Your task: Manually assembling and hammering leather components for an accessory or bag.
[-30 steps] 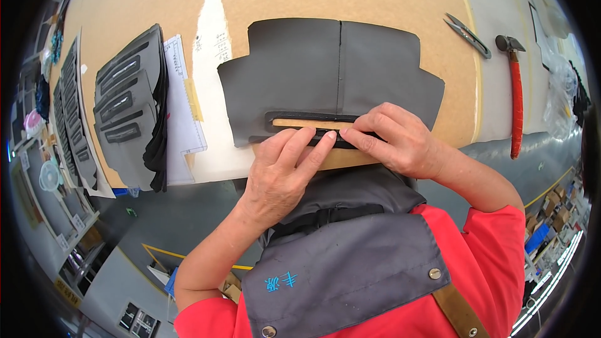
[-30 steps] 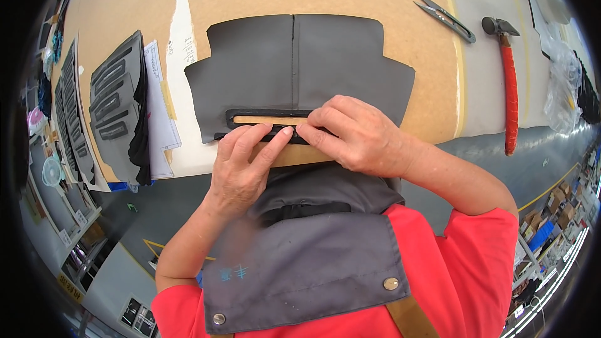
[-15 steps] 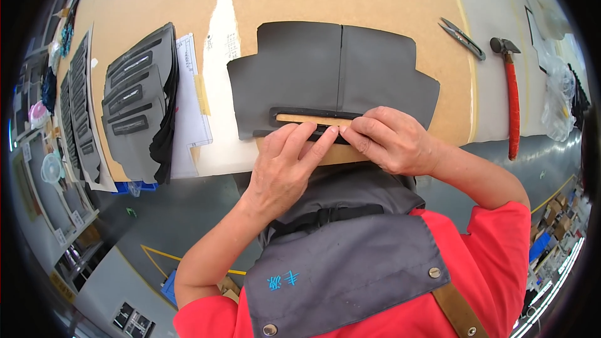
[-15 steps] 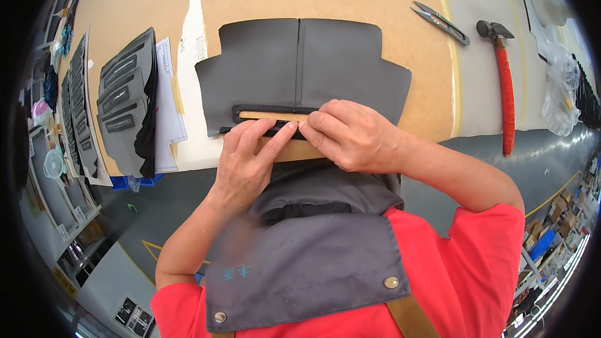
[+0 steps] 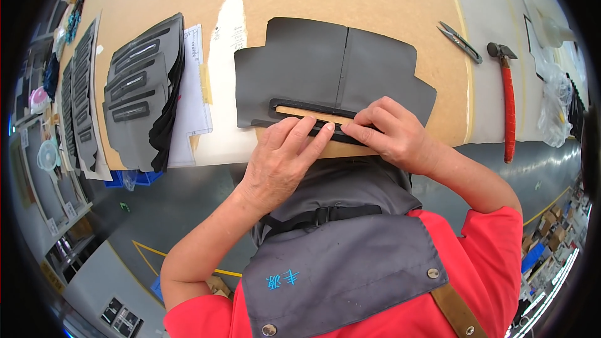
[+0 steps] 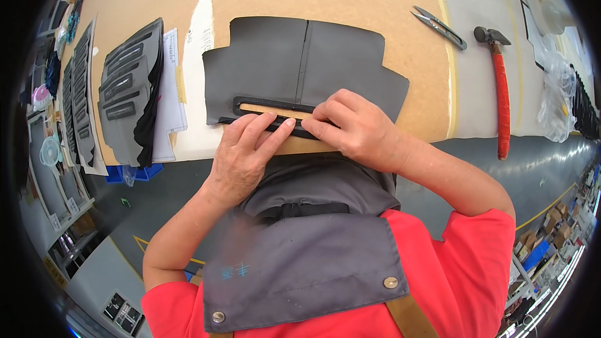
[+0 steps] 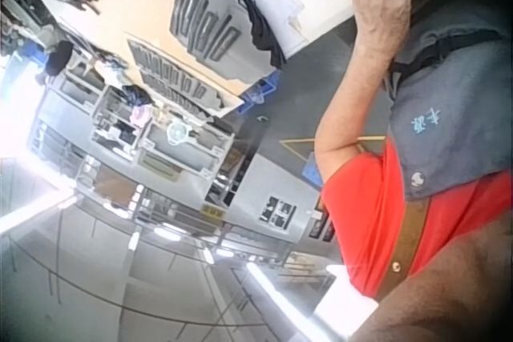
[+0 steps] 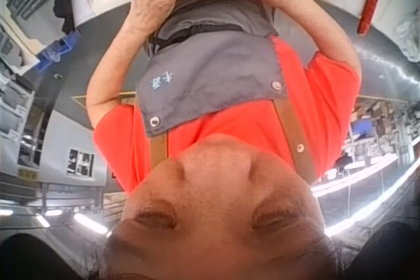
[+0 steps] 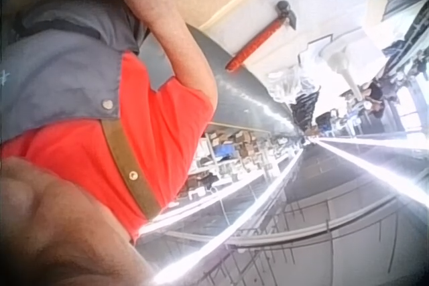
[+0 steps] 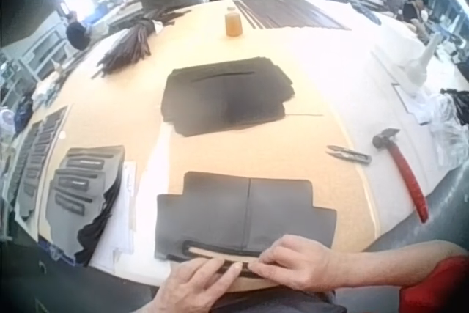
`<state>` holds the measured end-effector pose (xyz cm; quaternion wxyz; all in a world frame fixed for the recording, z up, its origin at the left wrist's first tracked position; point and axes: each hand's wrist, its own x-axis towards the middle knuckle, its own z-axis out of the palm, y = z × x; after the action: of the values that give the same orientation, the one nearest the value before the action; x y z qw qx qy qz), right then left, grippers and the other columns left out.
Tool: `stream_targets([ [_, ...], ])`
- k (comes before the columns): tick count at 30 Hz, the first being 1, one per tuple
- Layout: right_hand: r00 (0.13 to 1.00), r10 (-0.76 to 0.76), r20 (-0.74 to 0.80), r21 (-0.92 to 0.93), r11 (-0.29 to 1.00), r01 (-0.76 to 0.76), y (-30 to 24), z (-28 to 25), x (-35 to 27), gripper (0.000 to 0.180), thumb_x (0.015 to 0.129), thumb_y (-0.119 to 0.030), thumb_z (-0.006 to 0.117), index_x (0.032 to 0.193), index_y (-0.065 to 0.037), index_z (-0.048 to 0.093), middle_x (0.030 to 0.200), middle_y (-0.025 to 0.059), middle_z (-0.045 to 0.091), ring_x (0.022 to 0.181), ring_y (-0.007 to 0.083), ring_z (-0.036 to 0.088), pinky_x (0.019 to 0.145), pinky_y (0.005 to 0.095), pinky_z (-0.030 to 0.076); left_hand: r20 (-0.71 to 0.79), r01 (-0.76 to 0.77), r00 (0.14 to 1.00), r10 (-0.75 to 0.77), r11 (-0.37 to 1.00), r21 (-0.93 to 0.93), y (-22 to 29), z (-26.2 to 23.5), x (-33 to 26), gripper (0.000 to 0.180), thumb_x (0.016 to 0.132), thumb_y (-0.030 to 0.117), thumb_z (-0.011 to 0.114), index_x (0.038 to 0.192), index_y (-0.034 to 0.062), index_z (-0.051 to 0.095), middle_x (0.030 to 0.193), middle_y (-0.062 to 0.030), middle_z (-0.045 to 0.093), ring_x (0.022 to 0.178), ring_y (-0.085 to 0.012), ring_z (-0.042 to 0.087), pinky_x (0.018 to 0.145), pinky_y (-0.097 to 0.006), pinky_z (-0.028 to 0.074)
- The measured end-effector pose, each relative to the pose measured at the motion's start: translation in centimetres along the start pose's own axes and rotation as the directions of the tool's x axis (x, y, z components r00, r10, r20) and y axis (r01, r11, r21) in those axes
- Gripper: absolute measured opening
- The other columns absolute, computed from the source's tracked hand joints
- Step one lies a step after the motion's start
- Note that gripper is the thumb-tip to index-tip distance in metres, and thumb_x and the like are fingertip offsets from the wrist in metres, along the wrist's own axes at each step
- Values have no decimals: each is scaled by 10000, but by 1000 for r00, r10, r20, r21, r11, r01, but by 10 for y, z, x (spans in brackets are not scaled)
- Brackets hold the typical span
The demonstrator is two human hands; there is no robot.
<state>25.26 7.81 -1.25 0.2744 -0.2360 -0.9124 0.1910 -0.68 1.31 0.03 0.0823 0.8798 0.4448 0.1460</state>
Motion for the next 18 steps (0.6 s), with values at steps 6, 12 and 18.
stream_targets([
  [6,985,-172,-5,-150,974,170,-5,5,1,343,725,-66,682,1049,48,696,944,105,621,873,258,619,781,360,555,7,-43,999,43,998,50,-1,-3,-1,528,819,55,669,1345,103,647,1284,-100,574,1123,-249,569,908,-382,492],
  [12,975,-222,-17,-179,960,215,-3,19,16,373,729,-69,685,1079,60,696,976,114,621,903,268,622,803,376,560,-6,1,1000,0,987,162,-5,-16,-2,553,803,25,663,1349,111,654,1232,-74,572,1094,-249,576,916,-380,469],
  [18,974,-226,-14,-179,959,220,-4,21,19,419,732,-72,676,1131,54,697,999,112,627,899,269,628,805,376,565,-46,130,991,-128,991,40,13,0,-13,583,808,-39,622,1382,60,640,1151,-60,586,1013,-242,574,917,-369,477],
])
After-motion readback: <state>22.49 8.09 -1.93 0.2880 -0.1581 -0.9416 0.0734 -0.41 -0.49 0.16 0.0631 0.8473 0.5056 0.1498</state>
